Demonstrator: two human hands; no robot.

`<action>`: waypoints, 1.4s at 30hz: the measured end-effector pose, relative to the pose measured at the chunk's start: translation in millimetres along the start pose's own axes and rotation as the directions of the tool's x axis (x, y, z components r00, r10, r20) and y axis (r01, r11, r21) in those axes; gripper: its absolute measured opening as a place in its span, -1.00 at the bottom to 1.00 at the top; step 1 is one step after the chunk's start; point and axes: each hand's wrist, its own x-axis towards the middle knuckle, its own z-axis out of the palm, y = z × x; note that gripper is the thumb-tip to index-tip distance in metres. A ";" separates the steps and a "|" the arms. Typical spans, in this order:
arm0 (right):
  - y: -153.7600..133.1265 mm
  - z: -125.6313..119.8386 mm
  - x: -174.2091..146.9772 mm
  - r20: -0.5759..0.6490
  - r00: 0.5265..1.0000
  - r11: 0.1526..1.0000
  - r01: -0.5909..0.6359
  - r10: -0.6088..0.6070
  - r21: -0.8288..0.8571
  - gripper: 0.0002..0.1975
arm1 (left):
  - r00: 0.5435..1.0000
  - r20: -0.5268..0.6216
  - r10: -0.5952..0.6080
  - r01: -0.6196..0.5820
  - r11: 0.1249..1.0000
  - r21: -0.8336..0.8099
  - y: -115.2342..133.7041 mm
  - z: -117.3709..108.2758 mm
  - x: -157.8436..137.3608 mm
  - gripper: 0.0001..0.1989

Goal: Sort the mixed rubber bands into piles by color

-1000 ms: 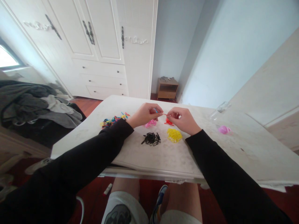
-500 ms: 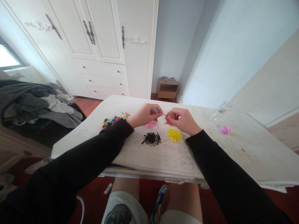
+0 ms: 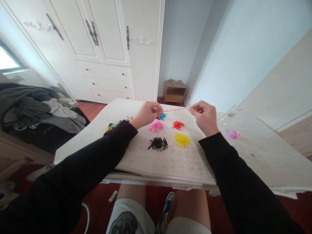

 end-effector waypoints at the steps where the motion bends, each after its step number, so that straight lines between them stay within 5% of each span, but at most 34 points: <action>1: -1.1 1.7 -1.2 0.020 1.000 1.000 0.006 -0.006 0.002 -0.87 | 1.000 0.007 -0.004 0.004 1.000 -0.001 0.2 1.2 -0.6 -0.91; 7: -0.3 13.2 -7.0 0.229 0.970 0.997 0.082 -0.079 -0.003 -0.87 | 0.998 0.070 -0.009 0.008 1.000 0.011 0.3 7.3 -5.6 -0.90; 13: 26.8 -3.8 6.1 0.359 0.933 0.974 0.057 0.027 -0.220 -0.87 | 0.998 -0.044 0.034 -0.034 0.999 -0.006 3.0 -5.0 -3.5 -0.90; 25: 42.9 -5.8 4.5 0.535 0.820 0.914 0.038 0.202 -0.404 -0.77 | 0.997 -0.012 0.074 -0.072 0.991 0.117 -1.2 -5.5 -4.8 -0.89; 31: 46.6 -9.0 8.3 0.441 0.873 0.886 0.023 0.209 -0.464 -0.77 | 0.995 -0.029 0.097 -0.092 0.983 0.161 -1.4 -9.1 -5.1 -0.88; 36: 51.4 -8.0 8.6 0.391 0.892 0.869 -0.004 0.226 -0.494 -0.79 | 0.968 -0.218 0.126 -0.110 0.990 0.087 3.6 -31.2 2.7 -0.76; 40: 49.2 -4.6 5.6 0.409 0.880 0.869 -0.009 0.241 -0.495 -0.79 | 0.862 -0.507 0.016 -0.052 0.997 -0.058 9.7 -69.0 8.1 -0.69; 42: 47.5 -3.4 4.8 0.417 0.878 0.874 -0.002 0.234 -0.487 -0.79 | 0.885 -0.461 -0.063 0.052 0.998 -0.036 9.8 -91.3 4.1 -0.73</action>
